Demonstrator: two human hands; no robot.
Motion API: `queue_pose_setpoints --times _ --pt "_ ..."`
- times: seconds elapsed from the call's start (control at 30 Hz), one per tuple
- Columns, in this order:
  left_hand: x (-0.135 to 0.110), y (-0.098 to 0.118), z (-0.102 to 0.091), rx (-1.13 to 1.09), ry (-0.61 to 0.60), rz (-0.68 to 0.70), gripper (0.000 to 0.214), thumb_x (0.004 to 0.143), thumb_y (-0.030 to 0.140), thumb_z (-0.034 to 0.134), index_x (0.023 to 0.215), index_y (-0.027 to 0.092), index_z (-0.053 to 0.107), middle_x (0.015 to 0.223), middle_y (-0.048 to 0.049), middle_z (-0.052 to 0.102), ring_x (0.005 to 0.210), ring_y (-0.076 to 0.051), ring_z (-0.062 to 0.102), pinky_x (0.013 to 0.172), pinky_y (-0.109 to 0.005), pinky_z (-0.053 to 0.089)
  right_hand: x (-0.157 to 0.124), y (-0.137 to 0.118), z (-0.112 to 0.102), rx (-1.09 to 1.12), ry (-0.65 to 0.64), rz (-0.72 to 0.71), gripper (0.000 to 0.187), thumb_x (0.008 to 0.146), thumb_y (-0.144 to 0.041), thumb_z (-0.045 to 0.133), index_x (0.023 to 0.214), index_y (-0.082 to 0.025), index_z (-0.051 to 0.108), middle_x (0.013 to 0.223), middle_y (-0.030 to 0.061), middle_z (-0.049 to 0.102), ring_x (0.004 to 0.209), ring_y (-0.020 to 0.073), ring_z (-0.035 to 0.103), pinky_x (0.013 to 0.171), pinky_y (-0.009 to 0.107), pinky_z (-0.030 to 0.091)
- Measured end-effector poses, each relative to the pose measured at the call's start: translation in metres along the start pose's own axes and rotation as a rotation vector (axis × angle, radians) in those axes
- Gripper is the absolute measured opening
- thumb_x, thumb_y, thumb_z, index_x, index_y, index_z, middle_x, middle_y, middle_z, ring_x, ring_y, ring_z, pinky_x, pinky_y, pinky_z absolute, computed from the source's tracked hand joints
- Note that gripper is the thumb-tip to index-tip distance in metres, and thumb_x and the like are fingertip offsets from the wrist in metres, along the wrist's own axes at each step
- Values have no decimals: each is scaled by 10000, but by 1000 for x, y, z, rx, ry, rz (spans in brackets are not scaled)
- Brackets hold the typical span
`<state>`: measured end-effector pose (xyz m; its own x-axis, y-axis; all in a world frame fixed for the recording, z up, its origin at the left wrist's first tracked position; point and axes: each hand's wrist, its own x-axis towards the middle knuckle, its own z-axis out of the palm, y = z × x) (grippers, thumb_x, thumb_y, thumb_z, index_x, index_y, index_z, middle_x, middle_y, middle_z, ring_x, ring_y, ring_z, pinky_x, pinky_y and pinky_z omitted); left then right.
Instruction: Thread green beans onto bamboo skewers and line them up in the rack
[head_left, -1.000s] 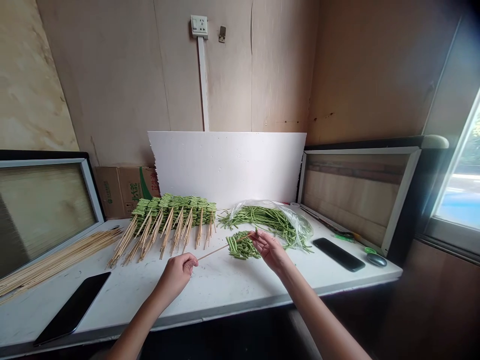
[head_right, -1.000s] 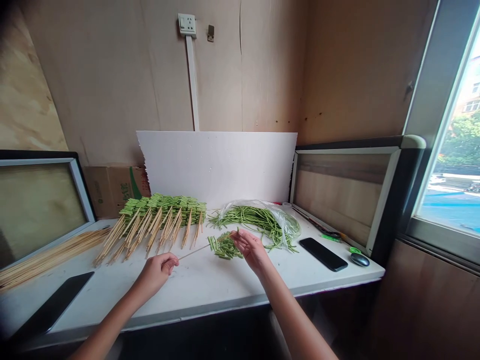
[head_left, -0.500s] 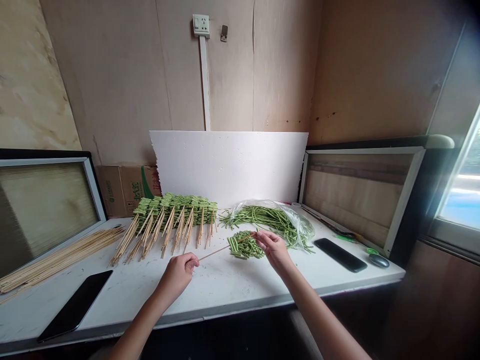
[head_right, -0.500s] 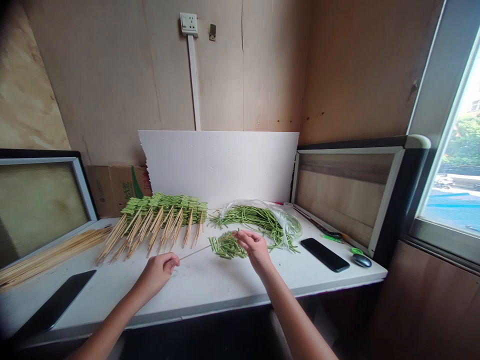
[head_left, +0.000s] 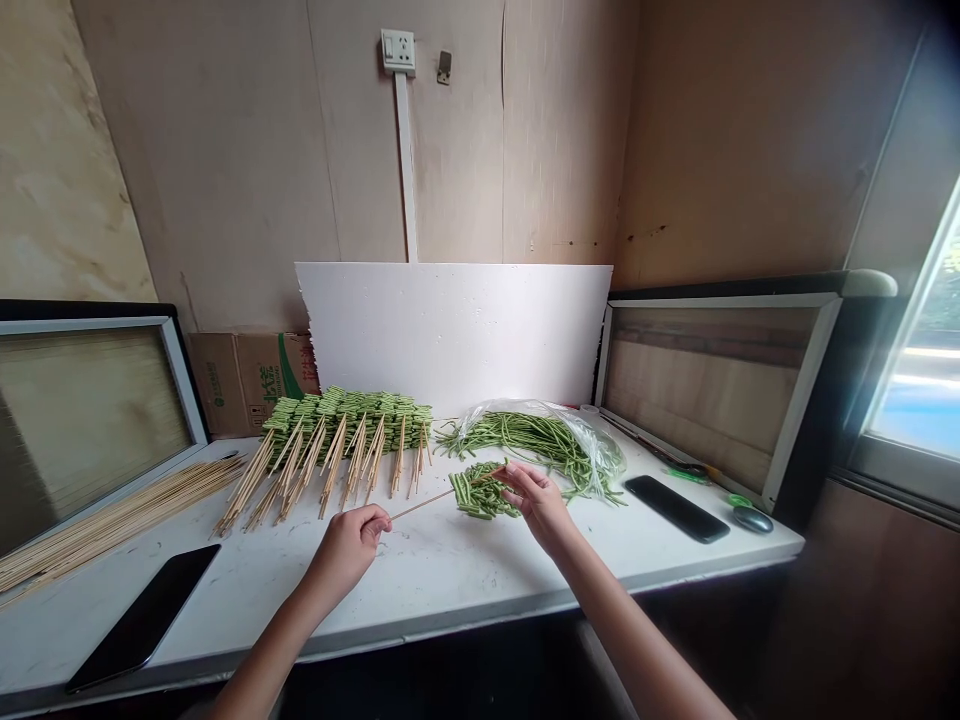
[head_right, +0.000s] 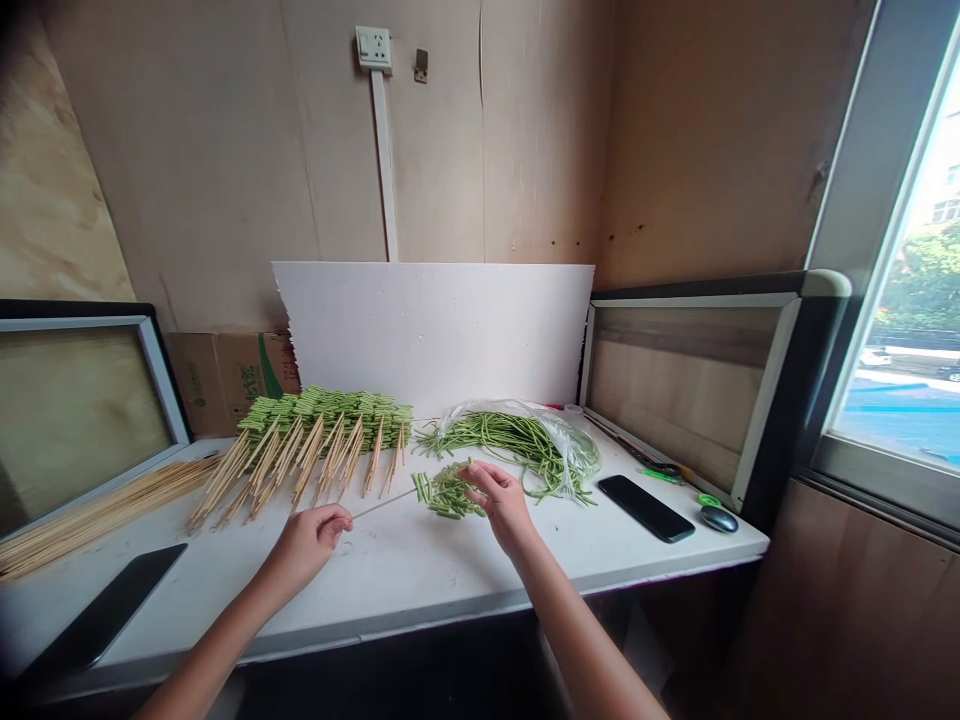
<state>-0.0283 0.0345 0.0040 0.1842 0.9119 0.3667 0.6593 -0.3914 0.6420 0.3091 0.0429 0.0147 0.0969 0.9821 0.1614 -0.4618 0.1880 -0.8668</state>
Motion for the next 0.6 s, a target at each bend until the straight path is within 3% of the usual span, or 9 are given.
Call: queue_pose_setpoints --times 0.17,0.6 --pt "1 -1 -1 -7 19 8 318 918 362 450 803 194 694 645 -20 642 585 -197 576 596 -284 407 -1 3 1 28 33 19 346 713 -460 903 974 -257 798 1107 81 788 1142 284 692 786 328 566" --pt "-1 4 1 41 41 49 308 926 311 448 801 198 706 781 -69 746 715 -235 666 680 -310 458 1 7 5 -76 182 -88 334 657 -479 909 881 -249 817 1096 80 769 1104 285 642 742 316 492"
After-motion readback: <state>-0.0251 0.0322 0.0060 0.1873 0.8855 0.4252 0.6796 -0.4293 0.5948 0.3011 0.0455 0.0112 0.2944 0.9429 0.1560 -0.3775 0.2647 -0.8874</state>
